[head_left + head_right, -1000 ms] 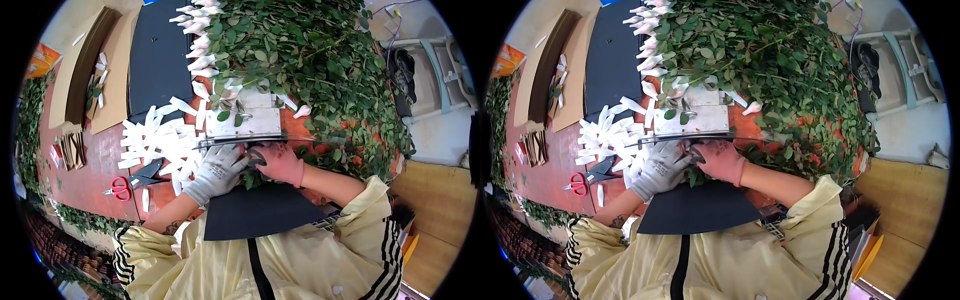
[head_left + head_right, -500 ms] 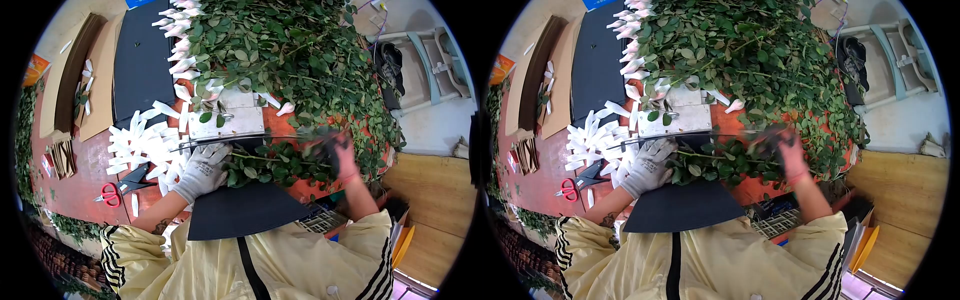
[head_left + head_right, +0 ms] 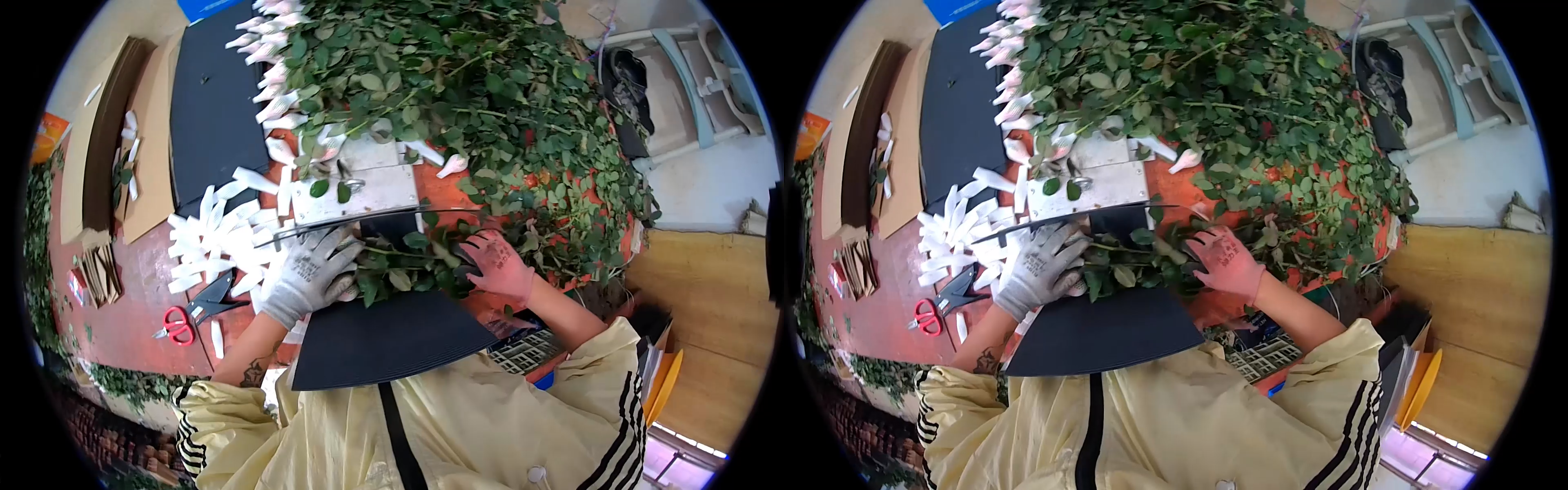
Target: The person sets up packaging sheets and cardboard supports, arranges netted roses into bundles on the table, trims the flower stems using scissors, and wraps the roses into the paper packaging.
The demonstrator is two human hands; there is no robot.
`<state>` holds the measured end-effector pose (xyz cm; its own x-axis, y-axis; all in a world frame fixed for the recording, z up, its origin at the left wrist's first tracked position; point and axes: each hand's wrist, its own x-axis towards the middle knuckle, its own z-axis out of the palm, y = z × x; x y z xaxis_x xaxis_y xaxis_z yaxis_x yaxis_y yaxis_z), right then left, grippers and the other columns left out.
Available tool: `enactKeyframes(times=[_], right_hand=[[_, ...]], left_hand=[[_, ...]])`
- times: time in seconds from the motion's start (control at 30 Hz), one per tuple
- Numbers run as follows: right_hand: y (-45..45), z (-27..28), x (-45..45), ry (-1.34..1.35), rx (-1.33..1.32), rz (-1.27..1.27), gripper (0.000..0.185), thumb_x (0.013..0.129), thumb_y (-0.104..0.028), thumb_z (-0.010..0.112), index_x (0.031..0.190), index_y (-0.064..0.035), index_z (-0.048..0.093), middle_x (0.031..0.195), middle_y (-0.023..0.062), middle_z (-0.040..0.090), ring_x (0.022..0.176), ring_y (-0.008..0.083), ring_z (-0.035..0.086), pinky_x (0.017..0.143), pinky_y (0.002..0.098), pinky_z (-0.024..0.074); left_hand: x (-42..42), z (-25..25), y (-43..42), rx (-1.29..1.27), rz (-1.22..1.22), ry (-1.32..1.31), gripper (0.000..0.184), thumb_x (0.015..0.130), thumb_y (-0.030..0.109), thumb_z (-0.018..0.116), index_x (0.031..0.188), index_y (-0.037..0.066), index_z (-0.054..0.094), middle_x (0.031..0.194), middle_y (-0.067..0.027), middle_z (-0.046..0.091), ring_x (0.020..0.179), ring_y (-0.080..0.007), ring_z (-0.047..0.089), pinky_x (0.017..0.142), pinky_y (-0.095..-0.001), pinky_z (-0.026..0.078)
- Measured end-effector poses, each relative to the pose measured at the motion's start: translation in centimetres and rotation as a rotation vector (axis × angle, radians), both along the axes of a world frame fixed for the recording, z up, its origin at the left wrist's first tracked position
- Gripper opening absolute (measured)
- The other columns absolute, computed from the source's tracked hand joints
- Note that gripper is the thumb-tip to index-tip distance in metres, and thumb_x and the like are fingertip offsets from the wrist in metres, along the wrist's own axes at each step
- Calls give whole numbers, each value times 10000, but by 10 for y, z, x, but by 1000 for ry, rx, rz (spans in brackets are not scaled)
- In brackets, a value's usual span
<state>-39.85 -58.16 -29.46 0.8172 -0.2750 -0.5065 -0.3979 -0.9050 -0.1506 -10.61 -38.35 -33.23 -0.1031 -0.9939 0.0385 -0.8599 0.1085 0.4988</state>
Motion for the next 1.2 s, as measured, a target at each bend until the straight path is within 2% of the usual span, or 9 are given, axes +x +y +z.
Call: enactKeyframes(times=[0.43, 0.5, 0.53, 0.57, 0.77, 0.8, 0.83, 0.93, 1.2], right_hand=[[-45, 20, 31, -228, -279, 207, 386, 805, -297, 551, 1177, -195, 566, 1141, 77, 571, 1144, 301, 464, 1019, 431, 311], [-54, 2, 43, 41, -431, 207, 320, 810, -275, 559, 1108, -162, 582, 1077, 74, 580, 1087, 281, 496, 957, 417, 359], [-66, -40, 17, -531, -594, 315, 219, 844, -288, 552, 991, -129, 582, 866, 40, 577, 888, 196, 537, 848, 374, 397], [-79, -71, 2, -267, -1026, 577, 214, 865, -312, 537, 968, -129, 577, 767, 15, 540, 791, 154, 511, 821, 368, 392], [22, 80, 56, -258, -781, 130, 366, 804, -433, 566, 1066, -178, 585, 1119, -16, 563, 1032, 136, 540, 954, 371, 335], [30, 92, 68, -201, -416, 208, 401, 789, -426, 579, 1111, -187, 576, 1126, 14, 569, 1028, 156, 544, 951, 367, 342], [38, 96, 73, -135, -50, 274, 443, 774, -418, 592, 1156, -195, 567, 1133, 44, 574, 1025, 176, 548, 948, 363, 349], [51, 30, 85, -310, -61, 481, 500, 781, -410, 593, 1215, -169, 535, 1156, 95, 559, 1036, 223, 552, 920, 369, 385], [63, 19, 143, 168, 104, 371, 534, 783, -377, 587, 1249, -138, 480, 1175, 107, 554, 985, 278, 588, 809, 388, 437]], left_hand=[[-2, 5, 5, -71, 78, 83, 566, 707, 221, 636, 1247, 111, 510, 1281, -198, 450, 1158, -399, 439, 973, -498, 348], [-3, -2, 5, -71, 62, -14, 567, 720, 227, 629, 1259, 108, 500, 1278, -202, 451, 1161, -399, 434, 973, -500, 346], [-3, 9, 4, -12, 75, -4, 569, 730, 237, 626, 1268, 107, 496, 1274, -204, 453, 1164, -399, 431, 977, -494, 348], [0, 10, 7, -38, 93, -20, 547, 751, 246, 621, 1268, 109, 505, 1261, -199, 466, 1143, -396, 448, 977, -485, 354], [34, 19, 52, -21, 283, 173, 346, 748, 180, 645, 1073, 63, 626, 1043, -90, 616, 952, -278, 591, 831, -401, 459], [35, 14, 55, 51, 323, 165, 274, 790, 256, 606, 1031, 130, 645, 1084, -38, 610, 954, -235, 591, 805, -402, 456], [32, 12, 55, 67, 321, 165, 274, 790, 256, 606, 1031, 130, 645, 1084, -38, 610, 954, -235, 591, 805, -402, 456], [19, 11, 45, 30, 197, 131, 238, 797, 282, 603, 994, 159, 658, 1049, -39, 618, 937, -247, 583, 812, -390, 449], [29, 1, 41, 62, 224, 45, 287, 750, 149, 606, 1033, 135, 649, 1004, -46, 621, 893, -261, 584, 787, -391, 445]])
